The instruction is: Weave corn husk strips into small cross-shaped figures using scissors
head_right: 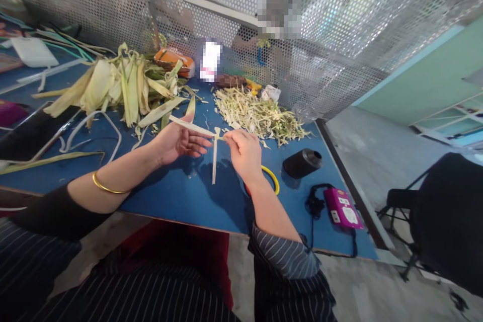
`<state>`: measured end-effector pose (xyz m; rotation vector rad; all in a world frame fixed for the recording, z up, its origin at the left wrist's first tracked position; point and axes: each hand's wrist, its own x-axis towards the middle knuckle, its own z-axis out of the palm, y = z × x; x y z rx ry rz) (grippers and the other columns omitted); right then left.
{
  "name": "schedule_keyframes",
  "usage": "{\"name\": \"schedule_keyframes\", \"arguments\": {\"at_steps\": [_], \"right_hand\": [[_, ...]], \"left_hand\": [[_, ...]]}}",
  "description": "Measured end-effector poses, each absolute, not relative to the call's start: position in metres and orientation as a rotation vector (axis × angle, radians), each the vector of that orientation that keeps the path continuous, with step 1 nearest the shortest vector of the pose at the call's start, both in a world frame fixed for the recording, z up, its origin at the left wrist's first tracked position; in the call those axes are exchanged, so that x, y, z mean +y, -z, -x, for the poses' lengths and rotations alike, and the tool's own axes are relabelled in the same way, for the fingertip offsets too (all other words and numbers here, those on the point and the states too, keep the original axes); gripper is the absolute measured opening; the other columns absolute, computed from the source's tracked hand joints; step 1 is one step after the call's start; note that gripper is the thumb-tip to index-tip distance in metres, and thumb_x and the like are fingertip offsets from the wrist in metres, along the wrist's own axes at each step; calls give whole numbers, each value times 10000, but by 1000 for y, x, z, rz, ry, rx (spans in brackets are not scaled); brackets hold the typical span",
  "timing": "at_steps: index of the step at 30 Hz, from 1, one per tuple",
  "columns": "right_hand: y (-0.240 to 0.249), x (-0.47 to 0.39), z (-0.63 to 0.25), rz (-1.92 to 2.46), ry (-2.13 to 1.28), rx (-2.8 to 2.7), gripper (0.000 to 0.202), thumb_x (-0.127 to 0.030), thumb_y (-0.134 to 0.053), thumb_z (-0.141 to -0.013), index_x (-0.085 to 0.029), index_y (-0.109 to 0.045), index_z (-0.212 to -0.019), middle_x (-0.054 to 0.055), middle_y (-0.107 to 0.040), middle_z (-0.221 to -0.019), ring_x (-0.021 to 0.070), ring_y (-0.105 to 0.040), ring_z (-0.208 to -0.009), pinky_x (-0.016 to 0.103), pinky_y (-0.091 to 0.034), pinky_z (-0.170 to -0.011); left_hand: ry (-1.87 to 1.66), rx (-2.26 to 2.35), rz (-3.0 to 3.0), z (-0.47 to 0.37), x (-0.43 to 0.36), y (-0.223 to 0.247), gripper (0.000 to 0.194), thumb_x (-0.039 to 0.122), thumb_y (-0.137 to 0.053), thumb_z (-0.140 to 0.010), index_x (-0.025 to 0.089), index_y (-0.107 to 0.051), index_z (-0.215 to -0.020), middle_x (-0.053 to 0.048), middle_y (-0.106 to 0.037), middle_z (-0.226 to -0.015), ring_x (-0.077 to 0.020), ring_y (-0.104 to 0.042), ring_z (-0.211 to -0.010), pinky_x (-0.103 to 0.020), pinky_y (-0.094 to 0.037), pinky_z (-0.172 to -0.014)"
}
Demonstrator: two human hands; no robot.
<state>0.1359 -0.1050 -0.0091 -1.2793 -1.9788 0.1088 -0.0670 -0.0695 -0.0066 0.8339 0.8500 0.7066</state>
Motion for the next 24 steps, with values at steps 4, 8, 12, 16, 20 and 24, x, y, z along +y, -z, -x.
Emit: {"name": "schedule_keyframes", "arguments": {"at_steps": [4,8,12,16,20,24], "right_hand": [[9,-105,-135,1266,-18,-2063,216,-288,-452,-920,-220,-643,-845,22,-666,-852,164,-598,-840,324,-372,-866],[9,-104,-134,1239,-15,-2141,207,-287,-460,-918,-229,-649,-857,20,-654,-826,163,-589,-827,327,-367,-853],[10,-105,-132,1190,-93,-2167,188,-271,-471,-913,-227,-642,-850,15,-648,-811,156,-586,-804,325,-375,-835],[12,-106,-129,1232,-185,-2108,129,-258,-512,-884,-227,-628,-838,9,-662,-818,160,-581,-798,312,-392,-795],[15,-106,-127,1318,-165,-2032,95,-283,-553,-854,-226,-619,-817,7,-662,-797,169,-570,-768,311,-397,-775],[16,-107,-127,1330,-130,-2045,86,-283,-565,-846,-220,-611,-810,4,-655,-776,165,-566,-756,311,-395,-776]], "left_hand": [[-604,819,-1073,64,-78,3,393,458,-661,-727,134,-681,-950,-124,-726,-925,-176,-675,-708,-232,-486,-551],[-669,882,-1297,60,-83,5,248,374,-633,-761,167,-707,-874,-101,-723,-927,-143,-651,-730,-214,-464,-573],[-768,959,-1377,57,-86,8,241,384,-587,-789,186,-724,-794,-91,-718,-809,-134,-642,-727,-203,-447,-575],[-763,904,-1308,57,-88,9,230,392,-600,-784,197,-722,-801,-86,-721,-817,-125,-647,-723,-203,-448,-601],[-732,842,-1180,57,-87,12,233,413,-649,-750,191,-708,-784,-79,-722,-852,-113,-638,-684,-205,-438,-571],[-724,858,-1097,56,-86,17,220,378,-685,-726,172,-709,-800,-82,-718,-844,-110,-626,-655,-210,-429,-544]]}}
